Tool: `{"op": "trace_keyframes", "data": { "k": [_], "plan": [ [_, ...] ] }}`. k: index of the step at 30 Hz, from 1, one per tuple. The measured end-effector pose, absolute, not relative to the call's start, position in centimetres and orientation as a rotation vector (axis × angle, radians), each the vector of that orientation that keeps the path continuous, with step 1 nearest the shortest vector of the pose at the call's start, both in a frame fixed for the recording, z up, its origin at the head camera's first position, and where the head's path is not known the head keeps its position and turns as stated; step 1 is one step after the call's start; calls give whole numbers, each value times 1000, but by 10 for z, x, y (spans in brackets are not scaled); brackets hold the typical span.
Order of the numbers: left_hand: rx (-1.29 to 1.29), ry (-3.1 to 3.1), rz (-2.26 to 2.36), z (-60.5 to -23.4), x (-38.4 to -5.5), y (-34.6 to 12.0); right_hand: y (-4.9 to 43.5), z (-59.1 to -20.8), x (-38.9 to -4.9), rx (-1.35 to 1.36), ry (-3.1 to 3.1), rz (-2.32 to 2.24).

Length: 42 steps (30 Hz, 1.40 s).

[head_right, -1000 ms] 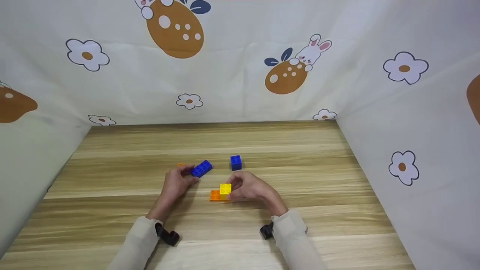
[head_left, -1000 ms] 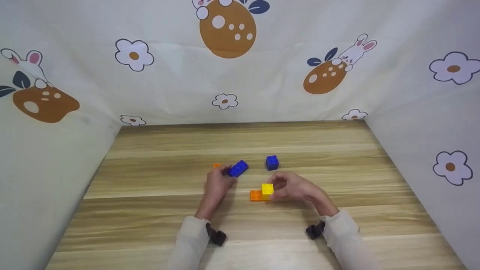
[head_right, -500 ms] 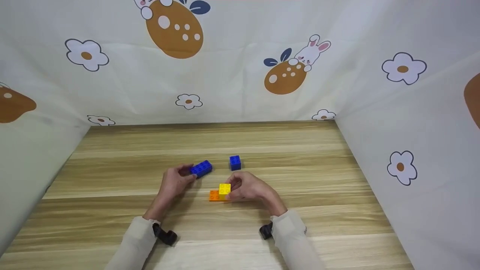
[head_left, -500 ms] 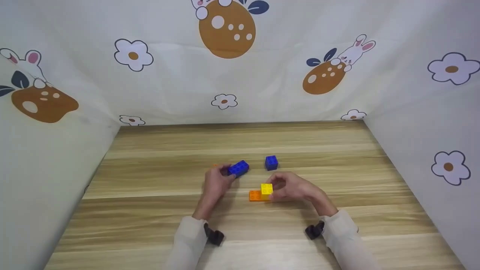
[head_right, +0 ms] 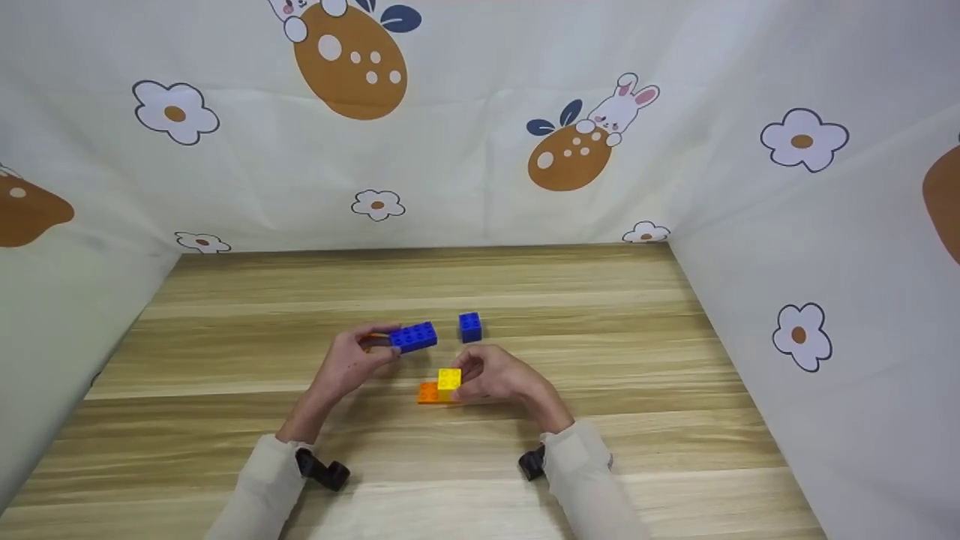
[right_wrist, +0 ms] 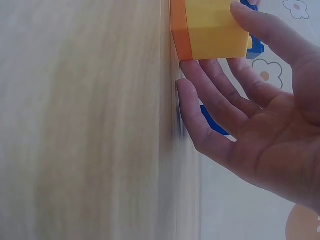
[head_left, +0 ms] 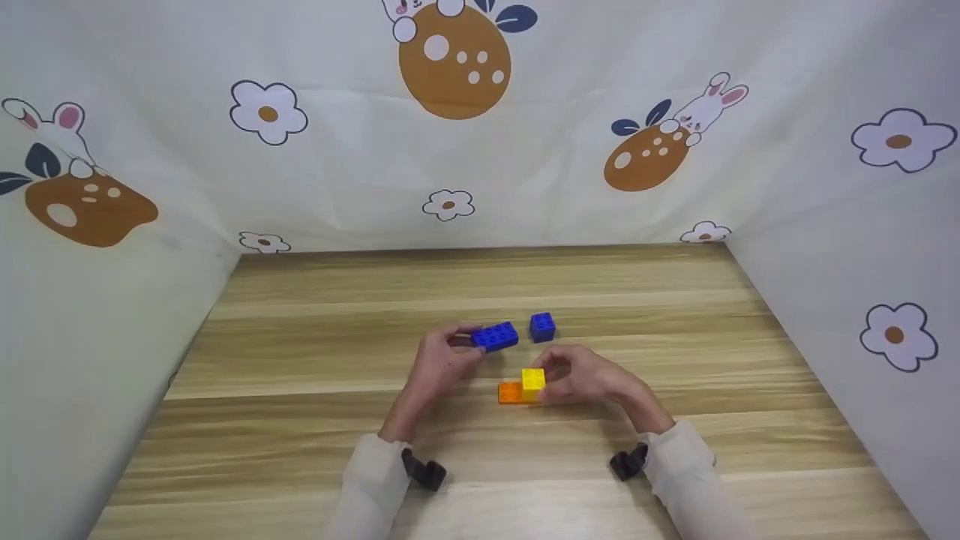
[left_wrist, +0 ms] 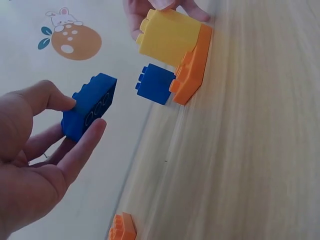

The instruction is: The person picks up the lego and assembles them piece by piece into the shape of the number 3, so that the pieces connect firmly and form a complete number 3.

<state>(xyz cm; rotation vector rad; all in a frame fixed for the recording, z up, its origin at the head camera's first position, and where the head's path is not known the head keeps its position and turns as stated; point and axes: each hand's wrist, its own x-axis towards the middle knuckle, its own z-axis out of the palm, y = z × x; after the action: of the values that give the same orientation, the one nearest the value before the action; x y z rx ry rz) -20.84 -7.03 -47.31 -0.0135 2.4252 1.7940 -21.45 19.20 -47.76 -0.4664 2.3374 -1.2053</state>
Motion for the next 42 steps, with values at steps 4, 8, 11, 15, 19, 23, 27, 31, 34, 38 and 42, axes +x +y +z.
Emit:
{"op": "trace_keyframes", "data": {
  "k": [4, 8, 11, 15, 19, 23, 27, 31, 34, 38, 42],
  "plan": [
    [80, 2390, 1785, -473, -206, -72, 192, -478, -215, -456, 2332, -1215],
    [209, 2315, 1805, -475, -205, -74, 192, -478, -214, -464, 2329, -1219],
    [297, 2254, 1791, -477, -204, -74, 192, -478, -214, -473, 2325, -1224],
    [387, 2228, 1698, -479, -204, -74, 193, -479, -214, -487, 2306, -1256],
    [380, 2226, 1625, -482, -205, -74, 193, -479, -215, -488, 2299, -1262],
    [366, 2212, 1619, -484, -204, -74, 193, -479, -214, -467, 2296, -1251],
    [383, 2163, 1636, -484, -202, -71, 192, -479, -214, -451, 2302, -1245],
    [402, 2133, 1643, -486, -202, -69, 192, -479, -214, -448, 2305, -1243],
    [406, 2128, 1643, -487, -203, -69, 192, -479, -215, -448, 2297, -1250],
    [417, 2139, 1629, -487, -203, -69, 193, -478, -214, -456, 2308, -1245],
    [396, 2149, 1638, -488, -202, -67, 193, -478, -213, -477, 2303, -1264]
  ]
}}
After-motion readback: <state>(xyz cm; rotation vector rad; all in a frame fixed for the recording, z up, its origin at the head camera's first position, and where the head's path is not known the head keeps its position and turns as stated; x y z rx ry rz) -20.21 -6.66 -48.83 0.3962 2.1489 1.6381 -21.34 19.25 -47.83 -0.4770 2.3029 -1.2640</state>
